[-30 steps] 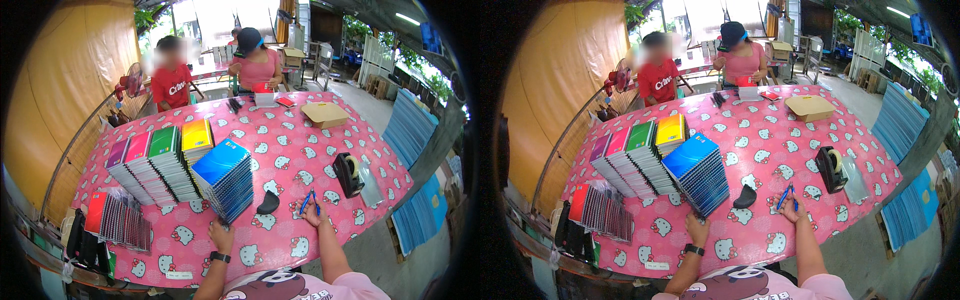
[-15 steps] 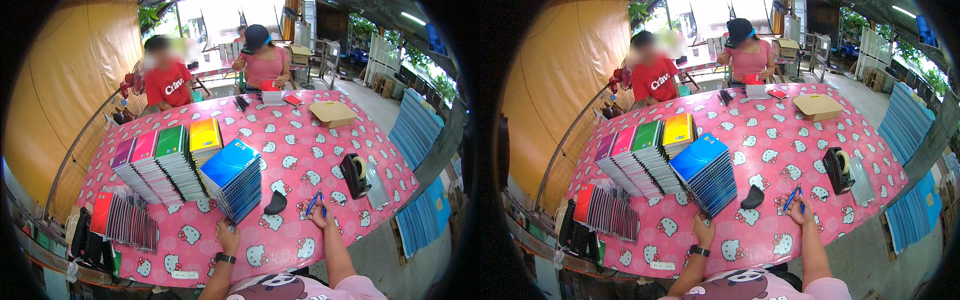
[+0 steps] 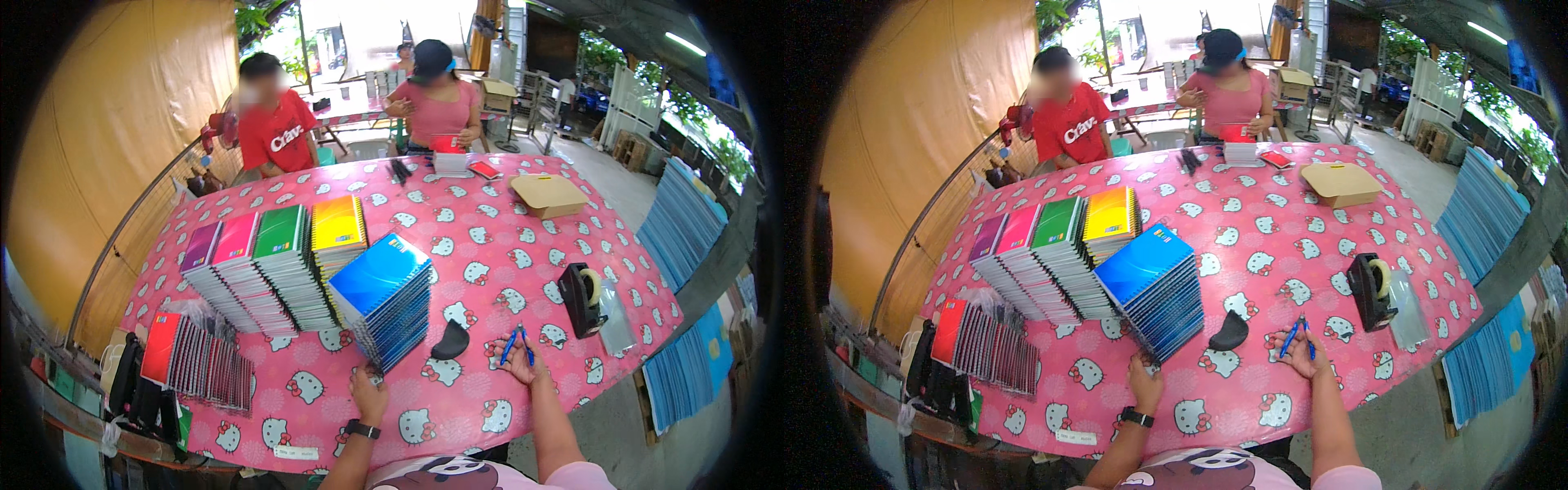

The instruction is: The person uses a blue utility knife to trim the edges of stacked spiral-bound notebooks. They repeatedly cut along the side of the stacks, then reposition the stacks and continue trimming. The person also handles a roll of clear tape and a cardboard box on the table.

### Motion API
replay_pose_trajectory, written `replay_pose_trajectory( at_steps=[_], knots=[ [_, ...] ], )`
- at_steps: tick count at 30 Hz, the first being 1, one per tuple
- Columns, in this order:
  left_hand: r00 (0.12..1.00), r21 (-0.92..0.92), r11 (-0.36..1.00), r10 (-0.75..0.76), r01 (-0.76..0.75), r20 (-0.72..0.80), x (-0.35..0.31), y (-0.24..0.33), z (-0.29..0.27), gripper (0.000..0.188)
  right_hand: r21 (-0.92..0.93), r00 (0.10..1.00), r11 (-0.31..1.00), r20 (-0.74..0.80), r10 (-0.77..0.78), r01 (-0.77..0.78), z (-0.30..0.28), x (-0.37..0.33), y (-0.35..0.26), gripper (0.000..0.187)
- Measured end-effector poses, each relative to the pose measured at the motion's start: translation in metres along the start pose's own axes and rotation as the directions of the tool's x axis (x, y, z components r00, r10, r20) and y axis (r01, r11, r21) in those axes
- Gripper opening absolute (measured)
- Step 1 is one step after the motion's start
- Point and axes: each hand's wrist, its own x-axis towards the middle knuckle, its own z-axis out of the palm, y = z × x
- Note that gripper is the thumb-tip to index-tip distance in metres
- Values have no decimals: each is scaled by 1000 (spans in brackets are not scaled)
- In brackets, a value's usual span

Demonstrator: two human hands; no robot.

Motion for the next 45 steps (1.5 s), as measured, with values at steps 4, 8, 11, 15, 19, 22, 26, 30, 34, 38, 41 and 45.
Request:
replay_pose_trajectory(
  at_steps=[4,8,11,15,19,22,26,30,34,38,41,45],
  knots=[
    [999,66,997,33,-31,-40,-2,5,4,57,12,999,1000,31,-12,12,-4,-4,-1,55],
    [1000,1,1000,7,-7,-2,-1,2,4,56,-5,993,1000,-118,-17,16,12,-3,1,46],
    [990,-412,906,-127,93,-57,7,-25,5,55,-259,955,964,-297,-25,-55,23,-1,0,38],
    [978,-638,769,-162,40,-133,20,22,-68,53,-895,794,431,-345,-500,-118,31,-3,10,37],
    [936,-757,636,156,150,316,-18,94,-166,60,-975,614,205,-217,-759,-91,5,-2,25,35],
    [344,-742,598,658,302,670,-60,144,-209,72,-976,607,216,-197,-770,-43,-5,-3,39,36],
    [80,-477,868,470,136,879,-49,127,-219,68,-973,627,206,-227,-745,-107,3,2,38,36],
    [552,-225,970,239,-93,799,-58,90,-179,59,-959,612,274,-256,-748,-67,4,1,36,34],
    [638,-254,964,247,-82,730,-38,62,-138,55,-953,568,301,-272,-776,-45,-26,4,33,34],
    [909,-198,965,235,-174,345,-14,13,-84,48,-964,578,224,-265,-772,-144,2,7,33,33],
    [956,233,928,269,-290,119,1,8,-65,43,-975,575,127,-210,-791,-182,18,5,39,31],
    [955,315,902,287,-296,76,-1,-22,-41,42,-954,586,15,-197,-786,-300,39,5,44,34]
  ],
)
